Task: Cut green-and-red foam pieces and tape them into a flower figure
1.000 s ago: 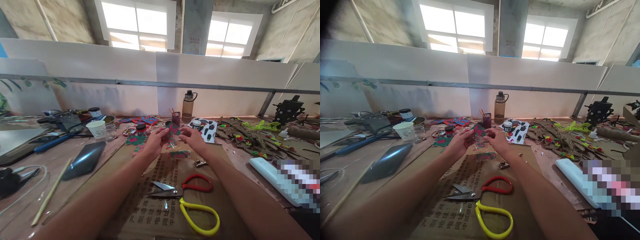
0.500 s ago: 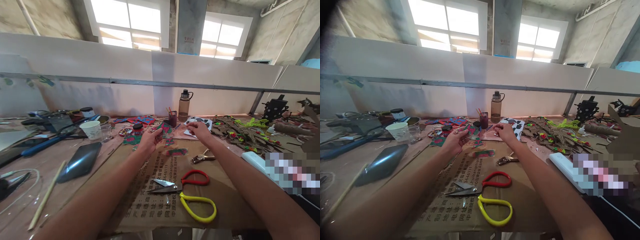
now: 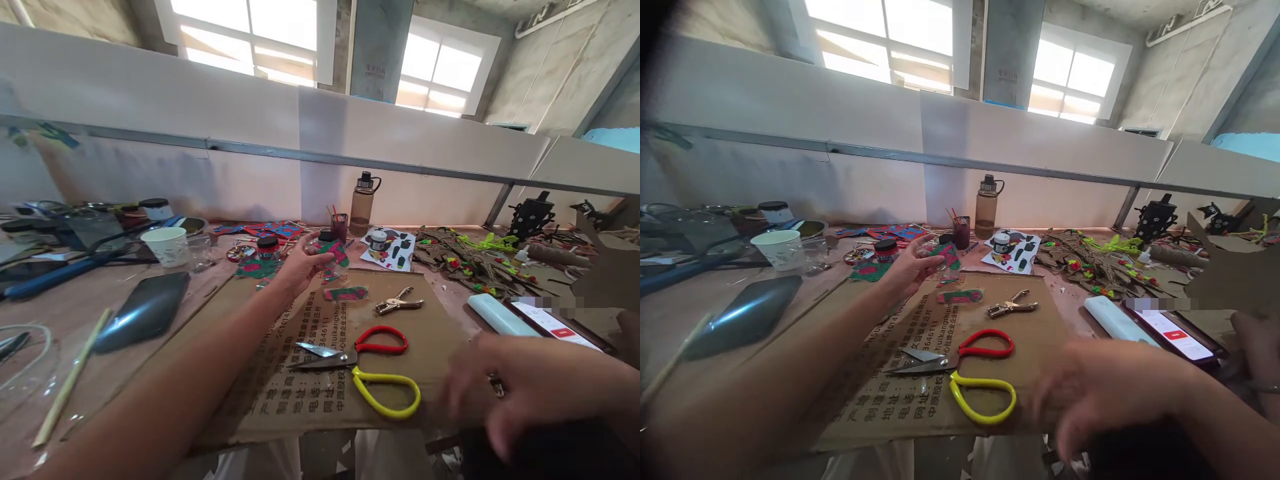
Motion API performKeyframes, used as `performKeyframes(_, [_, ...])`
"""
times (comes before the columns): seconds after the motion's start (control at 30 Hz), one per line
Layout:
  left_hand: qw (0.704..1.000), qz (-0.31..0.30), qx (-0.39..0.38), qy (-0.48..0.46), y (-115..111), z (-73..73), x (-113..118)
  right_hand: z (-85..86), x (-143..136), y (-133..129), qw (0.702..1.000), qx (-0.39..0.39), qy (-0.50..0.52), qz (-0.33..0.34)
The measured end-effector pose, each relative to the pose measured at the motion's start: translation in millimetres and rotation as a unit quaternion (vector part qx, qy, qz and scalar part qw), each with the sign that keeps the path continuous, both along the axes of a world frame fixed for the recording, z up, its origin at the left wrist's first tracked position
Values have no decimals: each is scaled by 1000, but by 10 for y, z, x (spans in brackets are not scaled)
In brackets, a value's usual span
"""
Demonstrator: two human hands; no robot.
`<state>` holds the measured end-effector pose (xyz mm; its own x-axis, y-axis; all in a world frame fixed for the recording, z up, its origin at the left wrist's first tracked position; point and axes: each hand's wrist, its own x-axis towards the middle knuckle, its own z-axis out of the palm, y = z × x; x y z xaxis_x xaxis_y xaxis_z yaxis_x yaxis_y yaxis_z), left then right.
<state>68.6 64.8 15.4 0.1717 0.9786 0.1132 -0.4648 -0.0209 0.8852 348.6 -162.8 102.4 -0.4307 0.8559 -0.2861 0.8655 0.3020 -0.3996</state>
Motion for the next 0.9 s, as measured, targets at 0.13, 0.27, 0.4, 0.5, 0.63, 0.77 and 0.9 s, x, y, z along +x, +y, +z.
performKeyframes(0.13, [1000,-12,0,20,-46,64,37,-245,-107,488,984,129,70,-102])
performKeyframes(0.27, [999,-10,5,37,-85,190,-35,-514,-412,645,984,134,103,-61])
performKeyframes(0.4, [999,9,18,27,-68,372,-259,-704,-656,447,995,92,6,31])
performKeyframes(0.5, [998,52,34,-11,-12,500,-442,-708,-737,375,995,90,-34,20])
performKeyframes(0.63, [995,61,48,-70,40,553,-550,-573,-825,383,991,102,-82,23])
performKeyframes(0.77, [994,63,25,-88,31,484,-546,-540,-853,455,994,96,-17,-45])
performKeyframes(0.9, [994,72,2,-82,32,380,-538,-614,-877,747,956,192,199,-99])
